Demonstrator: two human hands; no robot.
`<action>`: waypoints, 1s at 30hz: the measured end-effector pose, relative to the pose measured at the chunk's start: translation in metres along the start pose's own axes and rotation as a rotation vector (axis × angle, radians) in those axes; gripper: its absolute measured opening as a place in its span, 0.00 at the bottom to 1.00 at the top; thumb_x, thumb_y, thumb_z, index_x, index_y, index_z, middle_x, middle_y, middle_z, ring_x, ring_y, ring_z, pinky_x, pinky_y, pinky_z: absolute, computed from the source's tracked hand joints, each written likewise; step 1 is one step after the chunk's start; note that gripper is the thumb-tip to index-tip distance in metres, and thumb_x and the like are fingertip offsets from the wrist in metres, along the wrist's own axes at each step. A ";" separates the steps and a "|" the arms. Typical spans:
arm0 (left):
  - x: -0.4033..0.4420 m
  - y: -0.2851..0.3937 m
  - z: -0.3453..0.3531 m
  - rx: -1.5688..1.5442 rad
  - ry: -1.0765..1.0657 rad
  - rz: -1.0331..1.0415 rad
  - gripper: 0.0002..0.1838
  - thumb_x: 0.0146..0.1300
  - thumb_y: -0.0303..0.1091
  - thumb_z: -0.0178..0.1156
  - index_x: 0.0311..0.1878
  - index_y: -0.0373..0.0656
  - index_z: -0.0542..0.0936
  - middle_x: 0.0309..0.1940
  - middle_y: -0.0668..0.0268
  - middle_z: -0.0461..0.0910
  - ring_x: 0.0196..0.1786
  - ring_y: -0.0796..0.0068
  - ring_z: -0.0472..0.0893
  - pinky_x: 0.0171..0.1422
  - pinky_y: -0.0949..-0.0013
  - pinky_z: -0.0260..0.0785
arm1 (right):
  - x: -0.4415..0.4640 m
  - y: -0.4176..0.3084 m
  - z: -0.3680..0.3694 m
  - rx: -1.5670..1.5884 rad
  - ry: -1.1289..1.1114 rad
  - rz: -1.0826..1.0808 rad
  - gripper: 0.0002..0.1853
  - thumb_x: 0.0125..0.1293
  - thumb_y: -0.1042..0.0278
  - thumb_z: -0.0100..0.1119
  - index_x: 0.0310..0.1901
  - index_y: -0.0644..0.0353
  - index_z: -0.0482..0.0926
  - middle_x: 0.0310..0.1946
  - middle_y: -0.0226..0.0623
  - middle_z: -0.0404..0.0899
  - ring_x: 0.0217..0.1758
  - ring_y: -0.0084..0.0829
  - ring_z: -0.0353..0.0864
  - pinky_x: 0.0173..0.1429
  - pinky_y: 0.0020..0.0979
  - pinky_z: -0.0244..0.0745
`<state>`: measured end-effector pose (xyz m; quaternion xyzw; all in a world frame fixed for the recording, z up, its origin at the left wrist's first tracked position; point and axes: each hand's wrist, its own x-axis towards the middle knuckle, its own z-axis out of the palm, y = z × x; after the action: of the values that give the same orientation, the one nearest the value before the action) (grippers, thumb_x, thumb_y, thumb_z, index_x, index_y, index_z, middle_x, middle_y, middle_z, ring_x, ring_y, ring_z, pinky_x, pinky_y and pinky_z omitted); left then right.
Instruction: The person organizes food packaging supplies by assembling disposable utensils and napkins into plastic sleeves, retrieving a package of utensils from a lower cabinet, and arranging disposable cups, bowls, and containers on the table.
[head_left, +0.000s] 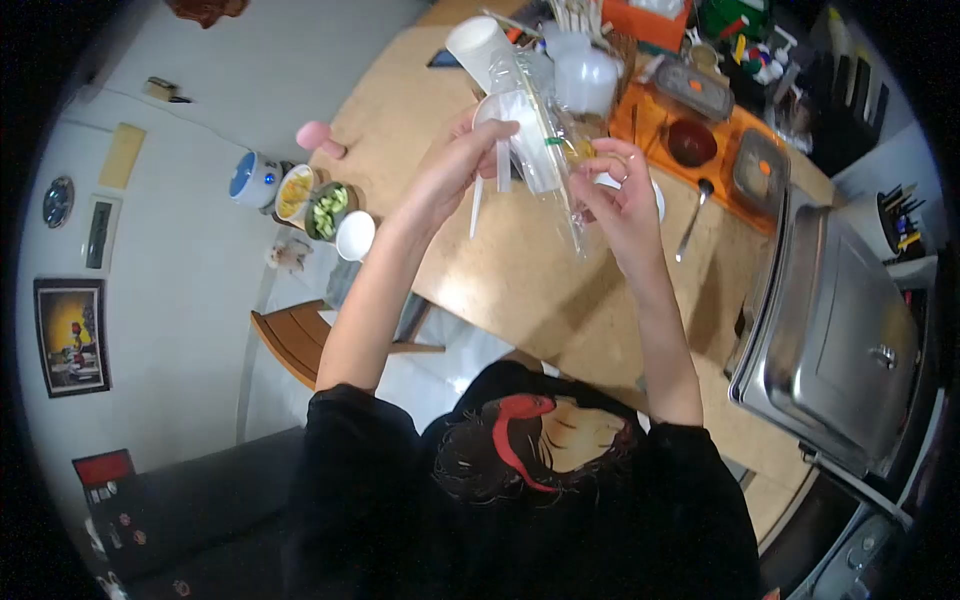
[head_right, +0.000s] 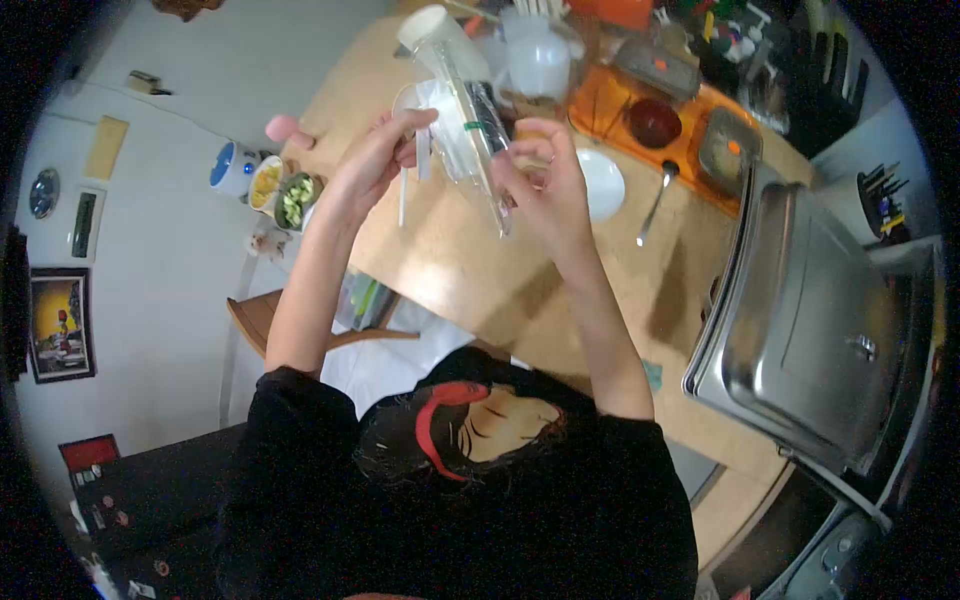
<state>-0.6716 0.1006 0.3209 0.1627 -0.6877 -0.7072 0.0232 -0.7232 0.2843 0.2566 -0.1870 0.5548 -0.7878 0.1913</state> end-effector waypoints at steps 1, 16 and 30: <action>0.005 -0.016 0.001 -0.013 -0.007 -0.034 0.07 0.62 0.36 0.54 0.39 0.43 0.75 0.20 0.78 0.67 0.21 0.89 0.61 0.25 0.80 0.52 | -0.005 0.013 -0.004 0.049 0.048 -0.036 0.18 0.58 0.78 0.60 0.49 0.61 0.68 0.45 0.35 0.73 0.29 0.16 0.75 0.26 0.18 0.70; 0.009 -0.148 0.027 0.018 -0.259 -0.289 0.19 0.64 0.53 0.56 0.39 0.46 0.79 0.25 0.78 0.72 0.24 0.90 0.64 0.28 0.81 0.56 | -0.020 0.122 -0.045 -0.430 0.134 0.053 0.17 0.55 0.65 0.65 0.40 0.71 0.77 0.48 0.43 0.73 0.44 0.32 0.79 0.40 0.27 0.78; 0.056 -0.178 0.038 0.125 0.012 -0.025 0.13 0.60 0.42 0.63 0.34 0.40 0.81 0.25 0.75 0.73 0.28 0.86 0.67 0.29 0.79 0.59 | -0.040 0.115 -0.057 -0.715 0.102 -0.019 0.11 0.54 0.67 0.63 0.32 0.68 0.76 0.34 0.42 0.75 0.39 0.38 0.77 0.45 0.31 0.71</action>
<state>-0.7001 0.1322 0.1355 0.1766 -0.7285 -0.6619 0.0085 -0.7066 0.3149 0.1269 -0.2077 0.8024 -0.5539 0.0787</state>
